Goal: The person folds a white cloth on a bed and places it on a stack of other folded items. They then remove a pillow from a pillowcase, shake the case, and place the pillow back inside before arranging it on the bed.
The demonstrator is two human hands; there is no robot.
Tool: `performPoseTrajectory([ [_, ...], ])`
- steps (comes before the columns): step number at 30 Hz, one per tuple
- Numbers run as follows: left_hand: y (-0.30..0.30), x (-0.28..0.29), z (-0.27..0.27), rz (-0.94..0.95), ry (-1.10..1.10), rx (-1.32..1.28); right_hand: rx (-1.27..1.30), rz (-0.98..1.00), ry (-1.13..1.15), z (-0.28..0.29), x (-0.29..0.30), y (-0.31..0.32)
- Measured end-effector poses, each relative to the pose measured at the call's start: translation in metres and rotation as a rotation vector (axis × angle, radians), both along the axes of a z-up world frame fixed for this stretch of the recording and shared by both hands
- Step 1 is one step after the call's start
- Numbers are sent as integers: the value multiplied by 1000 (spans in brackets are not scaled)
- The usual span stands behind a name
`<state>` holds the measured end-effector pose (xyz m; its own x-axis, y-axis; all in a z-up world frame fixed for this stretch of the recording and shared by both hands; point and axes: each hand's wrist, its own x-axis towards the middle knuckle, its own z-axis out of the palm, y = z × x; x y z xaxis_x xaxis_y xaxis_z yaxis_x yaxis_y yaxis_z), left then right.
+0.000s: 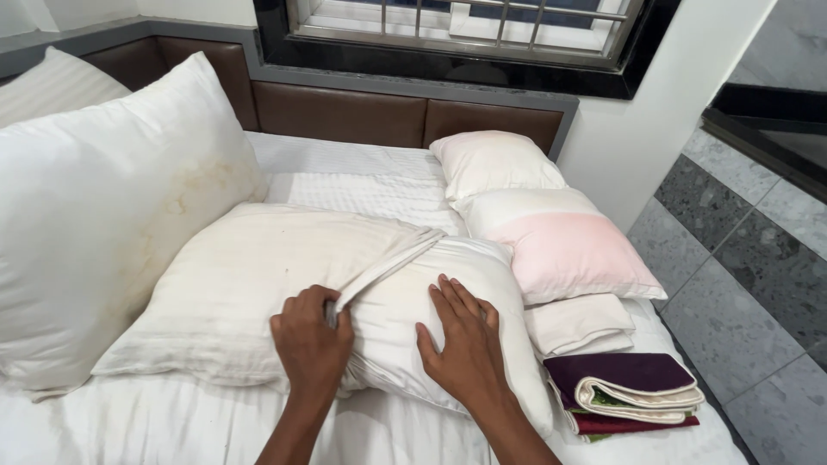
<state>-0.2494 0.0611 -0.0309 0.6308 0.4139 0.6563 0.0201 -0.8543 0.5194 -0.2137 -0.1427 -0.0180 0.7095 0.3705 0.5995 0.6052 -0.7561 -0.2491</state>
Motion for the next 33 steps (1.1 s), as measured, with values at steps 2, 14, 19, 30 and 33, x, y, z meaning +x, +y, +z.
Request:
performPoseTrajectory([
  [2, 1, 2, 0, 42, 66, -79, -3, 20, 10, 1, 0, -1],
  [14, -6, 28, 33, -327, 63, 98, 79, 137, -12, 8, 38, -3],
  [19, 15, 47, 47, -389, 226, 206, 106, 150, 33, 15, 56, -3],
  [30, 23, 67, 22, -357, 185, -119, 85, 24, 130, 12, 83, 2],
  [33, 19, 70, 30, -282, 179, -287, 60, 15, 134, 15, 80, 4],
])
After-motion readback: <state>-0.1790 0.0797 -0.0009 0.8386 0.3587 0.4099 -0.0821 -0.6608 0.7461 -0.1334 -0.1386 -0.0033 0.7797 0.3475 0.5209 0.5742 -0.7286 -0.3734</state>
